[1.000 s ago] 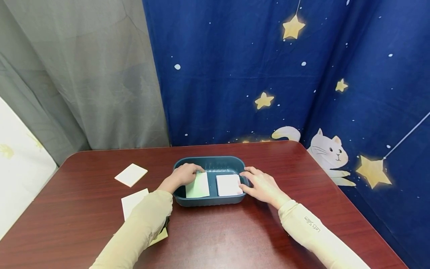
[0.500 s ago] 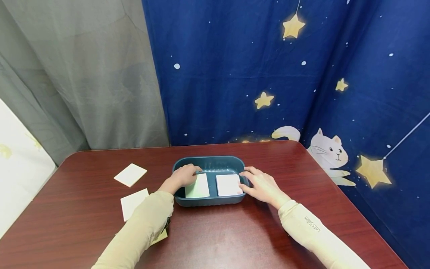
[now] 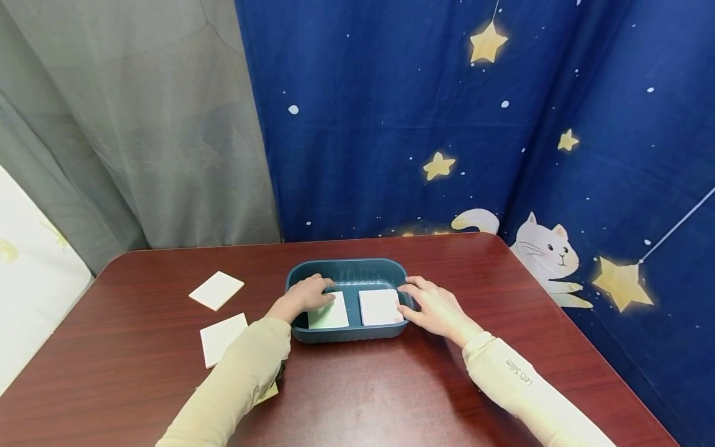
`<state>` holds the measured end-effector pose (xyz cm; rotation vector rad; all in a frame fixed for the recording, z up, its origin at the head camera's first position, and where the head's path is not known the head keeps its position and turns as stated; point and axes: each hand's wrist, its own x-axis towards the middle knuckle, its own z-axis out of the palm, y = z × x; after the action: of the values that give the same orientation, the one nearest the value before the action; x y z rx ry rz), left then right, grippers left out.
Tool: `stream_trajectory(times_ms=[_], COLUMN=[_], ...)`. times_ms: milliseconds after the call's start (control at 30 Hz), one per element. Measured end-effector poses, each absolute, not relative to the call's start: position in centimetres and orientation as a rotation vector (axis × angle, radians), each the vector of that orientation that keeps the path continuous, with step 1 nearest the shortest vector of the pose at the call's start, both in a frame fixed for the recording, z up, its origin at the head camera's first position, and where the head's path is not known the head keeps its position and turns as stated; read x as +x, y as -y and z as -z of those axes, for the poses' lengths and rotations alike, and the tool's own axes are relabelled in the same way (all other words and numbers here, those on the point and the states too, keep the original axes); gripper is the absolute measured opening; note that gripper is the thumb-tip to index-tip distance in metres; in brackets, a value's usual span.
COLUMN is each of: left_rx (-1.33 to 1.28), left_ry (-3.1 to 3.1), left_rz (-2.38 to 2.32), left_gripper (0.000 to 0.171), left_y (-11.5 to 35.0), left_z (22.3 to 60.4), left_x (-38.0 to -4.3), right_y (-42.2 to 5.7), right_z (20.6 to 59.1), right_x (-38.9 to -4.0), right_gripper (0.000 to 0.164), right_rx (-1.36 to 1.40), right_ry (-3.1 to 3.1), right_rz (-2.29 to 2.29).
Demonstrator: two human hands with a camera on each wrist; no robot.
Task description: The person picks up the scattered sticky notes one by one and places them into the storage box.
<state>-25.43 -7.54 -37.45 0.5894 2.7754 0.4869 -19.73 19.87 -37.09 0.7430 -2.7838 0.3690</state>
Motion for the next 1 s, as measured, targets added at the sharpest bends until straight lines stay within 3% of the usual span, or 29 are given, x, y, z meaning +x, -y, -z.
stream_trajectory(times_ms=[1000], left_rx=[0.779], left_ry=[-2.873], left_rz=[-0.54], left_gripper=[0.036], left_y=[7.4], left_z=[37.1], left_x=[-23.3], right_y=[-19.9], right_z=[37.4], right_x=[-19.8], right_gripper=[0.04], right_rx=[0.736], right_ry=[2.775], right_rz=[-0.381])
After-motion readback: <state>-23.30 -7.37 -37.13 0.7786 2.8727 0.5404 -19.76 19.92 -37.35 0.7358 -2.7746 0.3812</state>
